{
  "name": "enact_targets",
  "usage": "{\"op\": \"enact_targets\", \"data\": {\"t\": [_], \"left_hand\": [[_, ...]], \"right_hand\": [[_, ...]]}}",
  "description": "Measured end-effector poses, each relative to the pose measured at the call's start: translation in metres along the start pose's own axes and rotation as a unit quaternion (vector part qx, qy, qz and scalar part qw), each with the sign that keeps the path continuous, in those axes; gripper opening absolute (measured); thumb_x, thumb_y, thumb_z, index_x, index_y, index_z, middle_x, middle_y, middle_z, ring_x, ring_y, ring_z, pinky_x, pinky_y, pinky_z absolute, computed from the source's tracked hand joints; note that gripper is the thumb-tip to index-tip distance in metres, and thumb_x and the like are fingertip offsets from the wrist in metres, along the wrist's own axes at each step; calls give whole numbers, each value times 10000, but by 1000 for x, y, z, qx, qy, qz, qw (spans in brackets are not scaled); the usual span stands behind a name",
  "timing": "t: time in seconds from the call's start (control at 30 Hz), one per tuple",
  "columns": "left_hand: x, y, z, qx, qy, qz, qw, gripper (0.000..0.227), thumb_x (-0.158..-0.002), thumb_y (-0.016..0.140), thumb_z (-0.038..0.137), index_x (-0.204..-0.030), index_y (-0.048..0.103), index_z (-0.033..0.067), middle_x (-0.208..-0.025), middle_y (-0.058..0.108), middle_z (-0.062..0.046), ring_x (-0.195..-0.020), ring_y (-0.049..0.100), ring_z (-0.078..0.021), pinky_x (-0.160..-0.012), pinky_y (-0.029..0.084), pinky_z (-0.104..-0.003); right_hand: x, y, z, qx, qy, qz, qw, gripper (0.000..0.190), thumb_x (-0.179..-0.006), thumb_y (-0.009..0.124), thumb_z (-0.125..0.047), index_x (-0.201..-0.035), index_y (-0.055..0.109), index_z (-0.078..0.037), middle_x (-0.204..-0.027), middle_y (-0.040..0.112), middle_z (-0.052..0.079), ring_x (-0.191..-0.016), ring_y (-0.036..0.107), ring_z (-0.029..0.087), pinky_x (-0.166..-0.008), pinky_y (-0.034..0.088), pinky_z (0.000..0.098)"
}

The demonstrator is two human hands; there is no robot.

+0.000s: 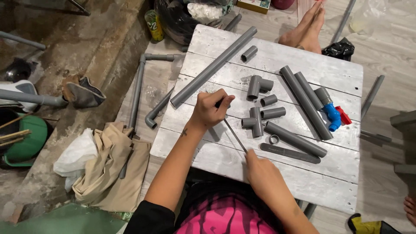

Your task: Refining the edges of PVC pipe fittings using a file and a hacksaw blade to ensure smooth connections.

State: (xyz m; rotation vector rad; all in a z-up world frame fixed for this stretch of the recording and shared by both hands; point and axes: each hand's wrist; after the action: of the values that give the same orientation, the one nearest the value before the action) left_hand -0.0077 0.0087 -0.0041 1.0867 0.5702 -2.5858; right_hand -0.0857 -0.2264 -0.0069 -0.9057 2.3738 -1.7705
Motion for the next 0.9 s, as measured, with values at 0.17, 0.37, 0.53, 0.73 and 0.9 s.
{"op": "enact_targets", "data": {"t": [0.17, 0.37, 0.53, 0.73, 0.9], "left_hand": [[-10, 0, 7, -28, 22, 47, 998, 429, -996, 634, 148, -602, 463, 133, -323, 371, -5, -264, 391, -116, -337, 324, -186], [-10, 2, 3, -22, 23, 45, 998, 439, -995, 635, 140, -594, 455, 132, -316, 367, -12, -252, 381, -121, -329, 322, -181], [-6, 1, 2, 3, 14, 55, 998, 427, -998, 631, 126, -606, 460, 129, -324, 385, -20, -264, 393, -109, -338, 327, -177], [-5, 0, 4, -5, 8, 46, 999, 415, -991, 642, 131, -604, 492, 113, -336, 425, -41, -267, 432, -148, -338, 338, -194], [-10, 0, 8, -9, 17, 45, 999, 417, -986, 643, 118, -599, 488, 118, -327, 403, -33, -265, 426, -145, -342, 338, -185]], "right_hand": [[-85, -20, -52, 4, -24, -34, 999, 262, -1002, 349, -121, -1179, 514, -21, -881, 700, 303, -844, 737, 493, -706, 594, 582], [-51, -4, -29, 9, -5, -36, 999, 219, -1020, 378, -181, -1156, 499, -58, -876, 676, 307, -862, 722, 534, -733, 588, 600], [5, 14, 12, 32, 63, -65, 995, 287, -1063, 301, -291, -1145, 501, -101, -804, 701, 262, -804, 757, 465, -691, 625, 522], [-61, -9, -23, 43, -6, -65, 997, 259, -1043, 334, -240, -1128, 513, -73, -844, 692, 315, -837, 729, 518, -700, 594, 595], [-106, -11, -58, -21, -15, -23, 999, 334, -1031, 303, -157, -1230, 520, 1, -891, 683, 303, -847, 734, 499, -697, 593, 576]]}}
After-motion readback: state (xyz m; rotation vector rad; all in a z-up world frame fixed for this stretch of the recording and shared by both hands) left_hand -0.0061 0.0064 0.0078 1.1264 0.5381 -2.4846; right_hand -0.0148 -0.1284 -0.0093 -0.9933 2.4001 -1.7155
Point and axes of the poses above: each hand's wrist, its own x-axis away from the middle knuckle, its own y-axis out of the palm, z = x × y
